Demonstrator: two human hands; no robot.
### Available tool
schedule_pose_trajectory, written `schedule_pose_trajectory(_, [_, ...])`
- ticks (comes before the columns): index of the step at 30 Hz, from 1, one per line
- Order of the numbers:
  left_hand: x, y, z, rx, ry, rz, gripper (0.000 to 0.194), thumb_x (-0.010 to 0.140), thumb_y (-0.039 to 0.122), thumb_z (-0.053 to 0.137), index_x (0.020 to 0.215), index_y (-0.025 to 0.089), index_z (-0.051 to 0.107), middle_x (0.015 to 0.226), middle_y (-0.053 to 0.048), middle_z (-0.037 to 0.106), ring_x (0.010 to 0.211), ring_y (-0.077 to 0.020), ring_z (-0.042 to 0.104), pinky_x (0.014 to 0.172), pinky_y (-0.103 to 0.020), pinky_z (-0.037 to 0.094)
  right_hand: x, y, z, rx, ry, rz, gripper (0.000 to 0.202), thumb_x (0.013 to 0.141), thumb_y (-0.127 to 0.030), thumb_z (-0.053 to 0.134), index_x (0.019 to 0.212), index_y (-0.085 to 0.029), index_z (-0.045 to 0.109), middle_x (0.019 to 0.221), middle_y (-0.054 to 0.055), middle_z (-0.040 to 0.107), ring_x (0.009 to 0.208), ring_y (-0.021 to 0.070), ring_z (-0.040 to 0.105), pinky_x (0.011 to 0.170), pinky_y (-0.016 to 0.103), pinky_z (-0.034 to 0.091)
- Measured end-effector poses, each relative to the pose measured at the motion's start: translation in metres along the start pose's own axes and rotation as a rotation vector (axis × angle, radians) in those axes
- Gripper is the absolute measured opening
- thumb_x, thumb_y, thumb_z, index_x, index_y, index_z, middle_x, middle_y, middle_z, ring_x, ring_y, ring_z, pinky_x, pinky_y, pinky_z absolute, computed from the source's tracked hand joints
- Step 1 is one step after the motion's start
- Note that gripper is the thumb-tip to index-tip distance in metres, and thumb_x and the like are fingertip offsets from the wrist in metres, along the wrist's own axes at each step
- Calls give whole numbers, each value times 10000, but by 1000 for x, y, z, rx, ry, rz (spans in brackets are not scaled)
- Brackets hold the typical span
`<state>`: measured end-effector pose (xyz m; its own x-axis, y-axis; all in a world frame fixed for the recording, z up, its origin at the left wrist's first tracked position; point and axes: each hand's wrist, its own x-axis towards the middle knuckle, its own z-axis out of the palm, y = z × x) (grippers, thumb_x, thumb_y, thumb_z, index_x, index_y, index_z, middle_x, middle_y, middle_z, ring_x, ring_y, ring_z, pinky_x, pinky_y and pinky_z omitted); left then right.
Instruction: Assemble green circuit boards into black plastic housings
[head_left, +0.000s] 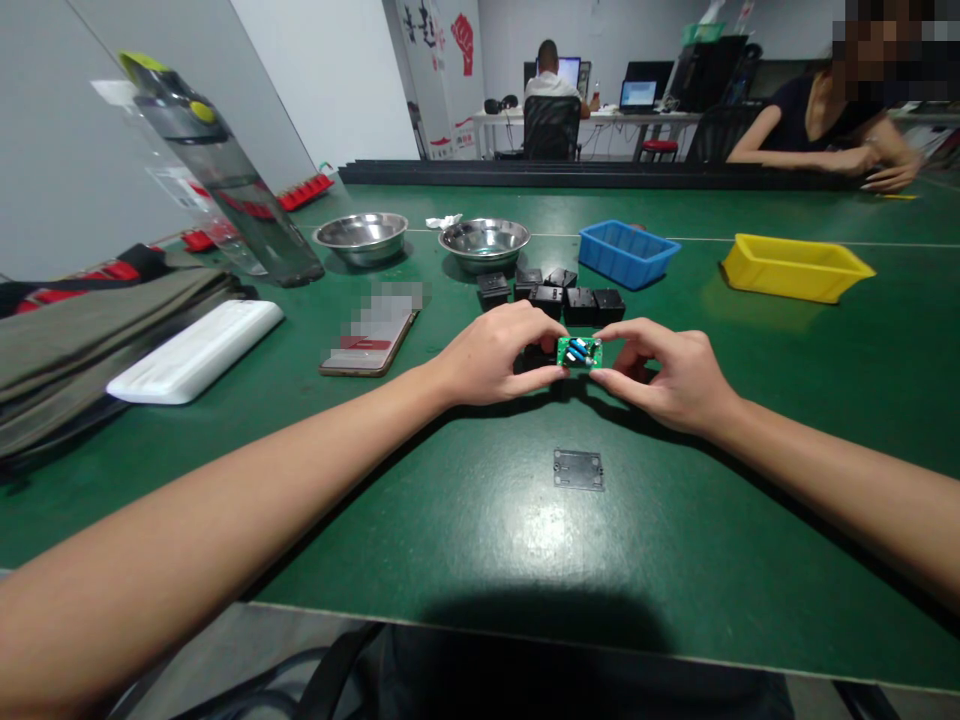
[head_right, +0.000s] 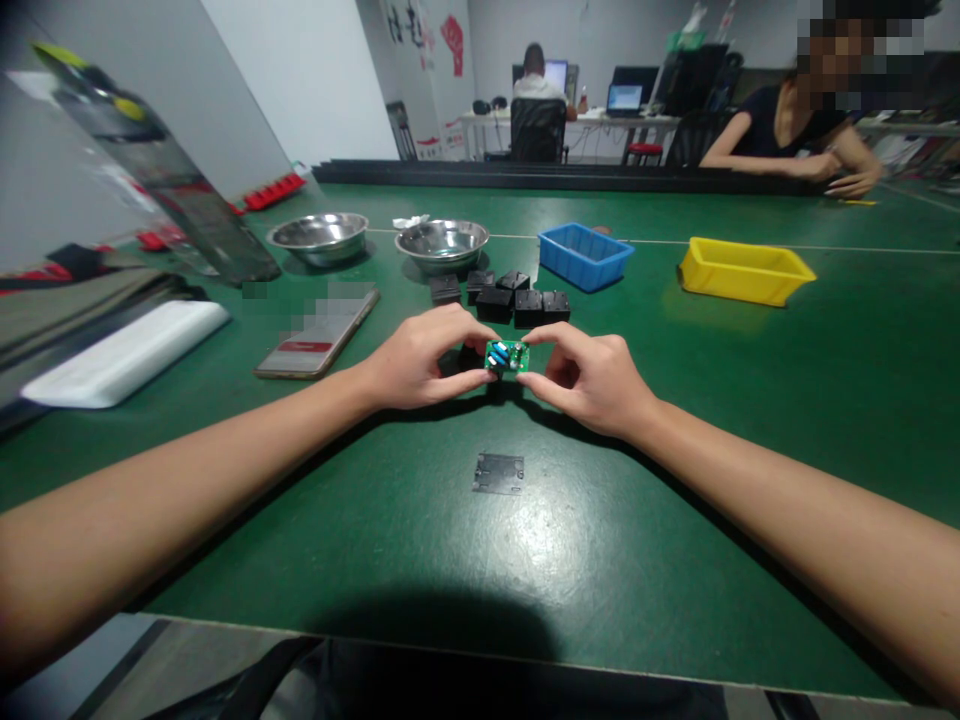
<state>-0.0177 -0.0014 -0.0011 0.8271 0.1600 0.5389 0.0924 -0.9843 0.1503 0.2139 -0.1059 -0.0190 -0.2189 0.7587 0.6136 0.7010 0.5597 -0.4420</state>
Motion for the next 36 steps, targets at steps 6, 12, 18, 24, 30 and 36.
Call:
schedule_pose_trajectory(6, [-1,0,1,15,18,31,231,917,247,595,1101,116,647,928,-87,713,840,-191,625,791,-314,495,0,0,0,23,16,-12,259,855,-310,735,1064,-165,684,601,-32,672,459,100,555,482,218,439])
schedule_pose_trajectory(12, [2,3,0,107,113,82,154,953,238,590,1029,138,680,870,-66,726,789,-175,623,757,-309,479,-1,-2,1,138,-1,57,252,844,-303,752,1043,-163,683,593,-34,667,460,99,567,474,216,424])
schedule_pose_trajectory(18, [2,3,0,163,162,121,153,973,239,572,957,145,692,848,-70,726,765,-166,630,725,-302,468,-2,-6,3,319,-74,205,268,883,-380,714,1001,-142,680,590,-21,661,463,111,584,475,227,440])
schedule_pose_trajectory(24, [2,11,4,9,155,28,260,992,237,521,809,150,685,741,-39,692,683,-141,587,698,-288,460,1,-12,-1,314,-97,228,310,972,-373,581,761,-165,671,558,-12,631,477,101,566,497,226,425])
schedule_pose_trajectory(30, [4,16,3,-79,168,-41,292,993,236,514,757,154,665,694,-24,676,662,-133,562,677,-274,439,-2,-8,2,275,-5,220,138,918,-317,651,955,-185,657,579,-34,647,459,120,577,490,251,441])
schedule_pose_trajectory(36, [4,16,4,-85,137,-50,309,1006,239,481,745,158,627,685,-21,653,668,-138,548,663,-272,428,-3,-10,3,268,-2,222,112,890,-300,674,873,-193,649,570,-29,648,455,125,584,473,256,445])
